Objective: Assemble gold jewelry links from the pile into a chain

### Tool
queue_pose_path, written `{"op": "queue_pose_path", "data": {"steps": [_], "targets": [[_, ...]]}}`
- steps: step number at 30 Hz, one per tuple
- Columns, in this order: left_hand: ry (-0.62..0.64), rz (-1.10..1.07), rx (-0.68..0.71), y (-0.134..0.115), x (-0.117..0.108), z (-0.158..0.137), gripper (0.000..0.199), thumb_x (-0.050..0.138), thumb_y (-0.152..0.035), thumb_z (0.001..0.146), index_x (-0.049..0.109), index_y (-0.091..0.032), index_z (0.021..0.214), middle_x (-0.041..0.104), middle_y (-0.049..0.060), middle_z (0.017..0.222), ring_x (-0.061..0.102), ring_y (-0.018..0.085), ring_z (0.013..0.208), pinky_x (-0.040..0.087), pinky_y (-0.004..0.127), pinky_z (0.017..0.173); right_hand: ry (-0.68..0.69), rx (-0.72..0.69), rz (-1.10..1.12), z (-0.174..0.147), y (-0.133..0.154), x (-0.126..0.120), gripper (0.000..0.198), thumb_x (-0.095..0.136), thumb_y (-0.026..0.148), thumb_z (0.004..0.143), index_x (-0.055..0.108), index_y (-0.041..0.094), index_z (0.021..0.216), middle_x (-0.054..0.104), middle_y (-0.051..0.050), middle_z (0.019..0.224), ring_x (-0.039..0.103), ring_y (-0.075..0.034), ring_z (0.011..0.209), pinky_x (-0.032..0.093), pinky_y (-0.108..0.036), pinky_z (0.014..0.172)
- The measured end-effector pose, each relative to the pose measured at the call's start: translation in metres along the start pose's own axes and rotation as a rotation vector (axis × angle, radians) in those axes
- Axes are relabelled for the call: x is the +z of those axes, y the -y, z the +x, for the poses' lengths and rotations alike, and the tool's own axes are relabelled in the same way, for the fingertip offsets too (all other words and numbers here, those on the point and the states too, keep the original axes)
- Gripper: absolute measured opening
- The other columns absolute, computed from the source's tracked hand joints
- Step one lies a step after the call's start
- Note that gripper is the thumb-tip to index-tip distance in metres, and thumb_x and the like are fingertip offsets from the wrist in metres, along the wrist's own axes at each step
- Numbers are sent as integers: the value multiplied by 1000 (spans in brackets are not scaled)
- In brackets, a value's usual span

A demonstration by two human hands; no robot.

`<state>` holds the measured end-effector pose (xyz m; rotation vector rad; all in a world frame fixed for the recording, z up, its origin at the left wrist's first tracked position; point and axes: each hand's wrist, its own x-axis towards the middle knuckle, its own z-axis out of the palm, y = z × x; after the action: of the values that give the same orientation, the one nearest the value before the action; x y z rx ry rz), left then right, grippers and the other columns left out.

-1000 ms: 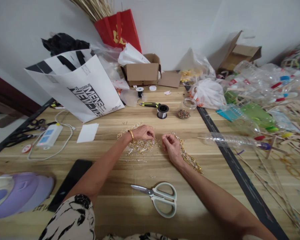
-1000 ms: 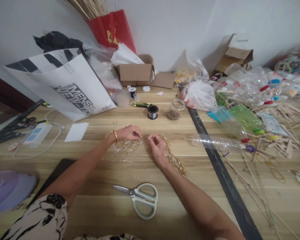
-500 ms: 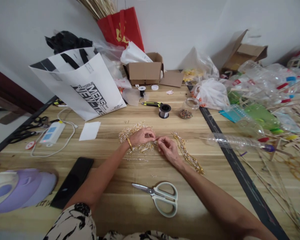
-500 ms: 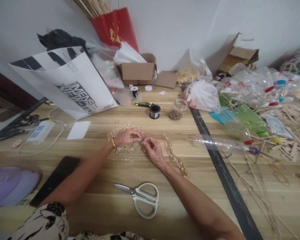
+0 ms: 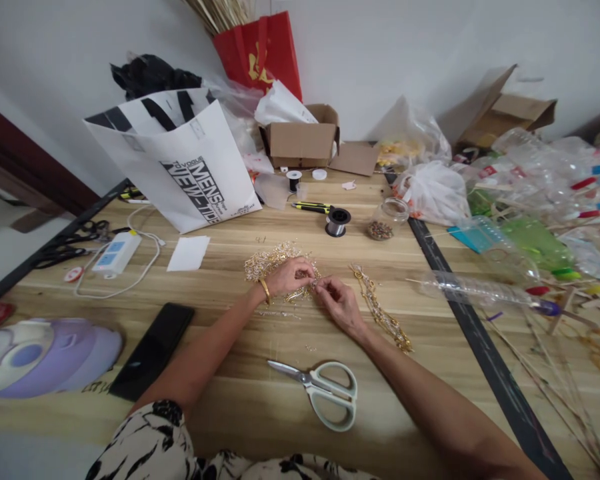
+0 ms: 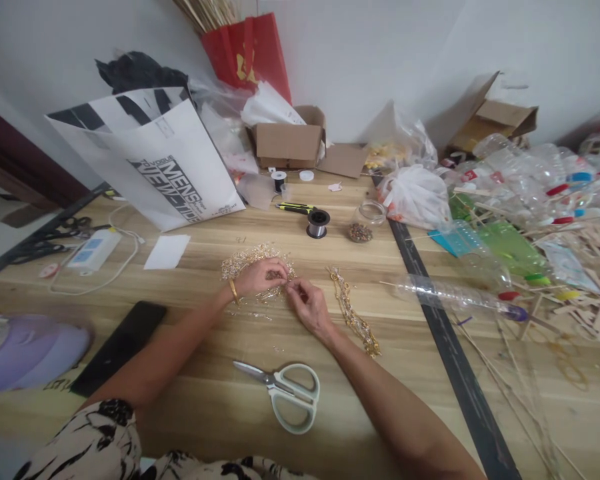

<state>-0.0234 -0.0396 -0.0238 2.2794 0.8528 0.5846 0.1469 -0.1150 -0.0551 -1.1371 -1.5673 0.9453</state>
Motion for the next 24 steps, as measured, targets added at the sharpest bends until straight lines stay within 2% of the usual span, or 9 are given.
{"op": "queue_pose_path", "data": {"steps": [8,12,18,24], "targets": [[24,92,7,0,-1,-2,11,58,-22,81,67,-16,79,62,5,92,57,15,90,43,29,87,49,-94,-95,-2,4,0,15,50,28,85,59,18,80,61,-3,73,52,-14,61,40,-24,56],[28,139,24,-1,-2,-7,13,56,-22,82,68,-17,85,61,7,102,57,17,96,42,30,91,83,-109,-119,-2,5,0,16,49,28,86,60,18,80,61,-2,71,51,-13,59,39,-24,55],[-104,116,34,-2,-9,-20,20,56,-20,82,67,-18,99,61,8,106,57,18,100,43,32,92,121,-158,-169,-3,4,1,16,50,27,86,60,16,81,60,-2,69,52,-12,59,40,-22,55],[-223,95,3,-1,-19,-45,15,56,-21,83,67,-17,91,67,7,93,59,18,92,45,35,88,175,-294,-296,-5,4,2,14,47,22,88,58,16,83,60,-2,69,51,-11,57,40,-21,56]]}}
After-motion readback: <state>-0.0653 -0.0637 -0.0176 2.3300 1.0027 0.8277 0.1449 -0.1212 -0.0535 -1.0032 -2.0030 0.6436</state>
